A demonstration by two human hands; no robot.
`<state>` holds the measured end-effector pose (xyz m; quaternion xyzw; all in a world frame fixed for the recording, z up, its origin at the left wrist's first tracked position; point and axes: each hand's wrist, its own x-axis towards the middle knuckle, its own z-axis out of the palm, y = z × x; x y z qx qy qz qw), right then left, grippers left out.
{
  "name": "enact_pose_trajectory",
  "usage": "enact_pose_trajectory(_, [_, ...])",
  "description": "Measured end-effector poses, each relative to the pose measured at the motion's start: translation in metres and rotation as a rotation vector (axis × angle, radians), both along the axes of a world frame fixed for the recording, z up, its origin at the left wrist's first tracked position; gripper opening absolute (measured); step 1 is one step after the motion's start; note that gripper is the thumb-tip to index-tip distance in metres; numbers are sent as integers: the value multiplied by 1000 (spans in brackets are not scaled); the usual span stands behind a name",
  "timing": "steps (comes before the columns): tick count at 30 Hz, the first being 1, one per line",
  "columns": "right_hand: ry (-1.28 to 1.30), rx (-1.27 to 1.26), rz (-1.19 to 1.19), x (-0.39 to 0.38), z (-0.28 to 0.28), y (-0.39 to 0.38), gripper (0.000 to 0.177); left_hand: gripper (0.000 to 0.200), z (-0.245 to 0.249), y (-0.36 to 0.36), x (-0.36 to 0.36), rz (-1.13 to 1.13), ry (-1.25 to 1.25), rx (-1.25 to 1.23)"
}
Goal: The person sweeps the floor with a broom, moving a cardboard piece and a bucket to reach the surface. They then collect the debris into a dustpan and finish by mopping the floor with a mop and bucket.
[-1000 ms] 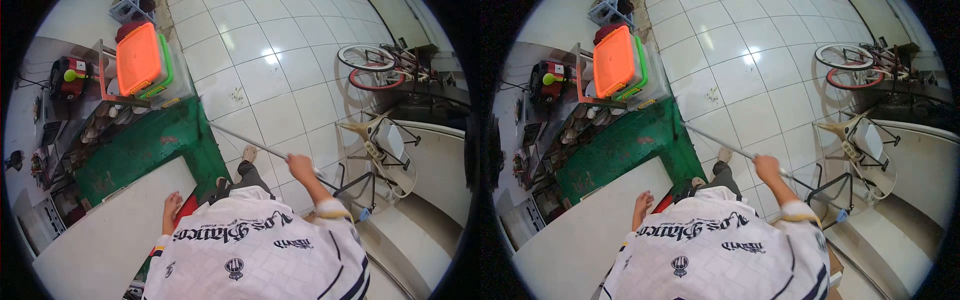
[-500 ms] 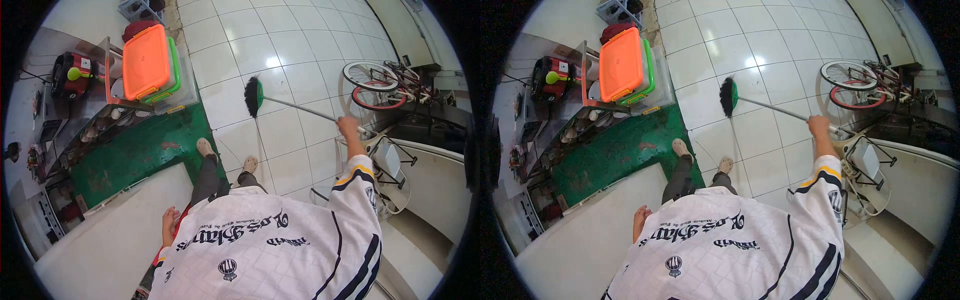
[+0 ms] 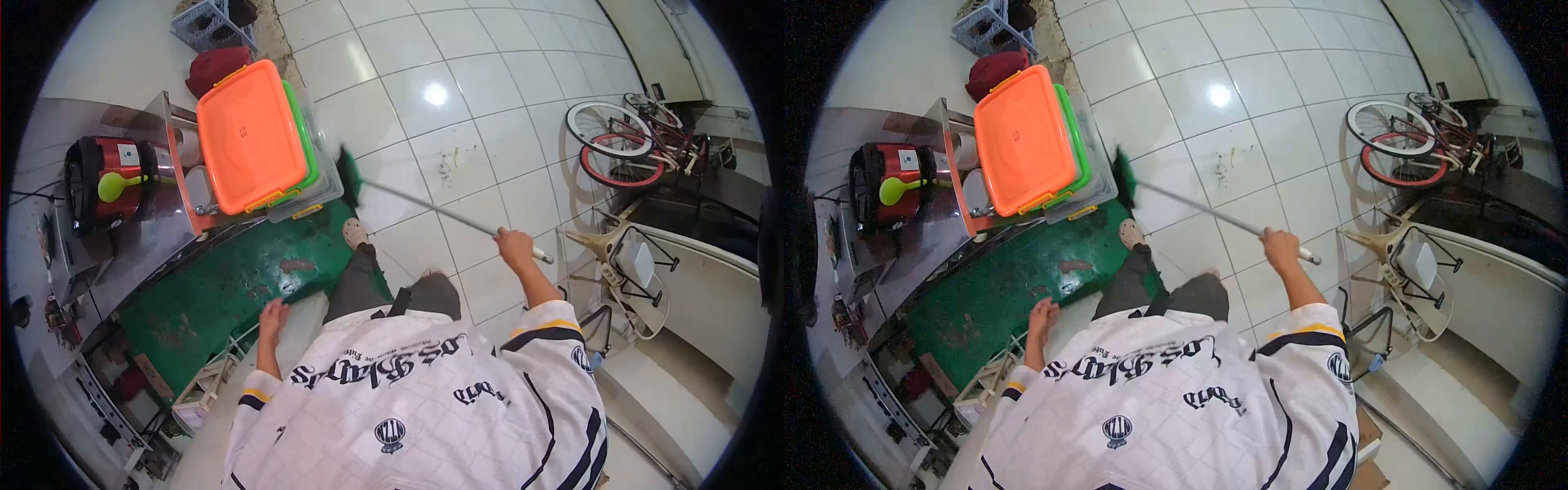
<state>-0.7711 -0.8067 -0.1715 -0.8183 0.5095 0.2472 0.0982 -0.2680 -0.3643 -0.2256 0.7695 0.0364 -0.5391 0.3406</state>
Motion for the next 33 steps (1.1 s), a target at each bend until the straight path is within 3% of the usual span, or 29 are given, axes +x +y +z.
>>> enact_pose_trajectory(3, [27,-47,-106,-16,7,-18,30,31,24,-36,34,141,-30,-29])
enact_pose_trajectory(7, [42,-31,-83,-34,63,-51,33,29,15,-23,28,193,-40,43])
enact_pose_trajectory(11, [34,453,-376,13,167,-79,38,28,4,20,-32,246,13,156])
enact_pose_trajectory(15, [135,677,-239,35,190,-105,41,28,28,19,-132,407,19,195])
enact_pose_trajectory(16, [152,731,-75,45,182,-107,42,29,36,16,-156,454,-1,200])
enact_pose_trajectory(17, [-73,710,111,14,125,-106,37,30,38,21,-183,524,-19,138])
enact_pose_trajectory(18, [-55,772,154,44,118,-97,32,30,40,20,-207,553,5,140])
enact_pose_trajectory(19, [-79,764,577,44,64,-85,30,31,42,20,-233,572,34,141])
enact_pose_trajectory(20, [-56,703,408,77,53,-58,28,31,47,21,-258,590,66,146])
enact_pose_trajectory(23, [-168,519,576,131,-33,10,26,32,54,34,-311,382,27,125])
enact_pose_trajectory(25, [-162,328,617,119,-109,18,24,31,73,23,-318,335,16,183])
enact_pose_trajectory(27, [-178,210,584,100,-148,-17,22,30,77,16,-312,354,-17,208])
enact_pose_trajectory(28, [-189,198,542,65,-159,-61,21,30,77,14,-306,388,-24,221])
enact_pose_trajectory(30, [65,128,449,-1,-150,-157,17,29,69,6,-292,466,-33,230])
enact_pose_trajectory(32, [81,45,434,-68,-80,-235,29,29,44,11,-276,468,-33,136])
enact_pose_trajectory(33, [95,58,381,-98,-65,-263,25,29,47,-3,-268,450,-36,137])
